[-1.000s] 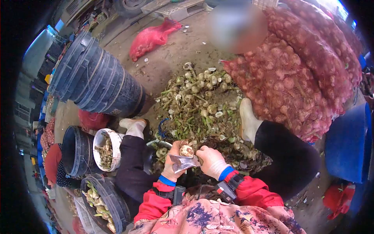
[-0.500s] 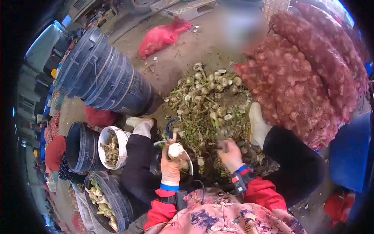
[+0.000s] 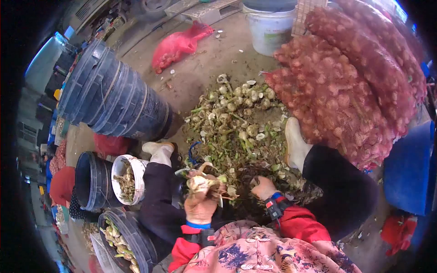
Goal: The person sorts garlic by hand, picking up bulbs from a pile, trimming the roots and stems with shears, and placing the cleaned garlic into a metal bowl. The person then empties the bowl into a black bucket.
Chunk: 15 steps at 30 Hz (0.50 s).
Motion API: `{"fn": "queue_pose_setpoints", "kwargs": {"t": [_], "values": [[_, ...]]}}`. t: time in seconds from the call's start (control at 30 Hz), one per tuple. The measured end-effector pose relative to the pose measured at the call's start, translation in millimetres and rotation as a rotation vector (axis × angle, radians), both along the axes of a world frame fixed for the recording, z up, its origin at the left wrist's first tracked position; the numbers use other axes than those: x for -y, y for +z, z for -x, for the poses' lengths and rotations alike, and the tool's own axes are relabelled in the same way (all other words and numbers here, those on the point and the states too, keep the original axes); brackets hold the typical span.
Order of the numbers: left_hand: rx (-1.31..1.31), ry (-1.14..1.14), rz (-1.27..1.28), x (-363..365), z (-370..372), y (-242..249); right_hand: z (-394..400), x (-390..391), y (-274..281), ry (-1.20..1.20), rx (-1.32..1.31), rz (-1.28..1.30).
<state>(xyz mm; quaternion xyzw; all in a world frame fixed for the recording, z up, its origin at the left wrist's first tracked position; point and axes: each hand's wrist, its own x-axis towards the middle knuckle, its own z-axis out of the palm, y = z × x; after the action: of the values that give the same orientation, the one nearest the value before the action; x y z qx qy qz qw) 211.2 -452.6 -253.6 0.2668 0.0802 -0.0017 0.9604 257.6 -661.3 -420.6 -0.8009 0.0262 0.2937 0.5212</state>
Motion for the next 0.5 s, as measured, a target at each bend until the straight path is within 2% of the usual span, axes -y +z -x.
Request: {"fn": "queue_pose_setpoints", "kwargs": {"t": [0.03,0.07,0.13,0.17,0.2,0.23,0.27,0.33,0.37,0.4,0.43,0.47,0.5], "values": [[-0.121,0.02,0.04,-10.3,5.9,13.9,0.3,4.3,-13.2,-0.057,-0.099,0.122],[-0.277,0.172,-0.162,-19.9,12.4,10.9,-2.5,4.1,-18.0,-0.049,-0.103,0.125],[-0.323,0.098,-0.996,-79.4,26.8,-22.3,-13.3,1.9,-24.8,-0.325,-0.042,-0.033],[-0.352,0.127,-1.577,-81.5,24.5,-8.8,-17.5,2.8,-37.1,-0.407,-0.125,-0.245],[-0.362,0.152,-2.158,-82.6,22.5,4.7,-17.3,2.5,-43.7,-0.407,-0.132,-0.241],[-0.534,0.25,-2.242,-95.1,25.0,-14.6,-17.2,-0.8,-49.8,-0.52,-0.108,-0.249],[-0.537,0.246,-2.241,-89.2,12.1,-20.5,-19.3,-5.2,-52.8,-0.632,-0.083,-0.257],[-0.533,0.196,-1.193,-61.1,-33.3,-31.2,-23.3,-5.6,-14.4,-0.64,-0.071,-0.274],[-0.485,0.118,-1.13,-45.6,-58.8,-43.5,-25.0,-5.8,0.7,-0.68,-0.049,-0.319],[-0.18,0.045,-1.399,-33.1,-77.0,-69.4,-27.4,-6.3,11.6,-0.72,-0.027,-0.364],[-0.545,-0.006,-0.96,-9.2,-111.1,-85.9,-29.9,-6.2,16.7,-0.723,-0.036,-0.36],[-0.373,-0.02,-1.235,3.8,-139.5,-123.1,-31.7,-6.9,21.3,-0.722,-0.034,-0.348],[-0.366,-0.152,-1.442,13.4,-158.7,-155.7,-33.0,-7.9,25.6,-0.761,-0.091,-0.39]]}}
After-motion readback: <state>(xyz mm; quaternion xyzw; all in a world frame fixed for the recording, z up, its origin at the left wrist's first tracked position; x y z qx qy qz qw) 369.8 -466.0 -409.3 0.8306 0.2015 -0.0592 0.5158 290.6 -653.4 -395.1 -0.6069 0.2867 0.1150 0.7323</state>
